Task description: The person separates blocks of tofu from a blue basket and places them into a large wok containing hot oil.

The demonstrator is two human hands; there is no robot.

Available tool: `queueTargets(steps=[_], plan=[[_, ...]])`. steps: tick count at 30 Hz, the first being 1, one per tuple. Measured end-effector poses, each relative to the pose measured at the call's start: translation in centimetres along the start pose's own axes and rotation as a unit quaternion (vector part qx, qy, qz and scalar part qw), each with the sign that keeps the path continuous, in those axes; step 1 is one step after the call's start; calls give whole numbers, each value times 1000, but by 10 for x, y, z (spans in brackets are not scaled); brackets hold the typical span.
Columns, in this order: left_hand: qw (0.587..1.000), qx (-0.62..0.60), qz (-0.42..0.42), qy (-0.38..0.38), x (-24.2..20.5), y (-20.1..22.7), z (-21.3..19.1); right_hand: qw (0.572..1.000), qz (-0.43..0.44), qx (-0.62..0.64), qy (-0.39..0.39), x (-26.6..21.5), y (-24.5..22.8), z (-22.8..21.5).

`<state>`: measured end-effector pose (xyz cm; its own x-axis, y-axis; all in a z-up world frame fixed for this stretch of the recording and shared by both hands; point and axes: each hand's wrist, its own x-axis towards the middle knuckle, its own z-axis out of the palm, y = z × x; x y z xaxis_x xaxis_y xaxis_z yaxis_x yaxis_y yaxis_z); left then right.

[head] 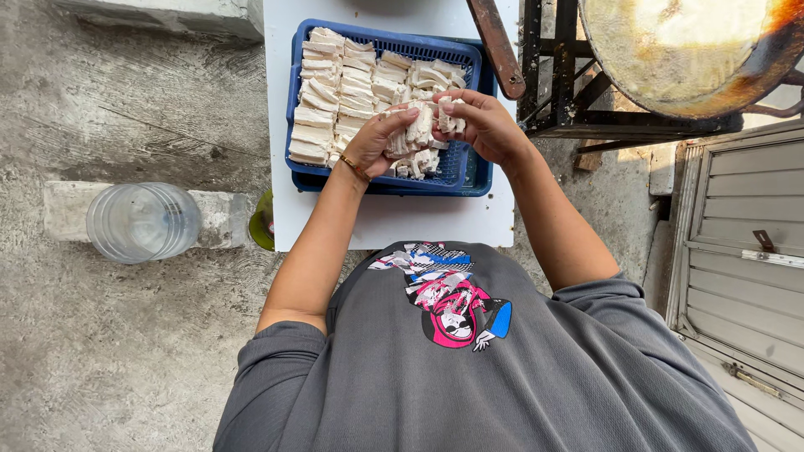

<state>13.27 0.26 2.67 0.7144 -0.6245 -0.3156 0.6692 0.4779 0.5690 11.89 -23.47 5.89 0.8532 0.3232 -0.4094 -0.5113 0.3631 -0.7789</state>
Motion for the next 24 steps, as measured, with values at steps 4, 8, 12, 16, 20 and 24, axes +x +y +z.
queueTargets(steps=[4, 8, 12, 16, 20, 24], plan=[[1000, -3, 6, 17, -3, -1, -2, 998, -11, -63, -17, -1, -4, 3], [999, 3, 20, -25, -5, -2, 0, 996, 2, -87, -3, 3, 1, 2], [999, -4, 30, -12, -6, -2, -1, 997, 6, -79, 13, 4, 1, 4], [999, -29, 37, -1, -6, -3, -6, 996, 13, -84, 17, 3, 1, 7], [999, 18, 48, 15, -6, -6, -8, 998, 14, -60, -8, 6, 3, 6], [999, 13, 43, 25, -8, -6, -7, 997, 12, -72, -20, 9, 5, 6]])
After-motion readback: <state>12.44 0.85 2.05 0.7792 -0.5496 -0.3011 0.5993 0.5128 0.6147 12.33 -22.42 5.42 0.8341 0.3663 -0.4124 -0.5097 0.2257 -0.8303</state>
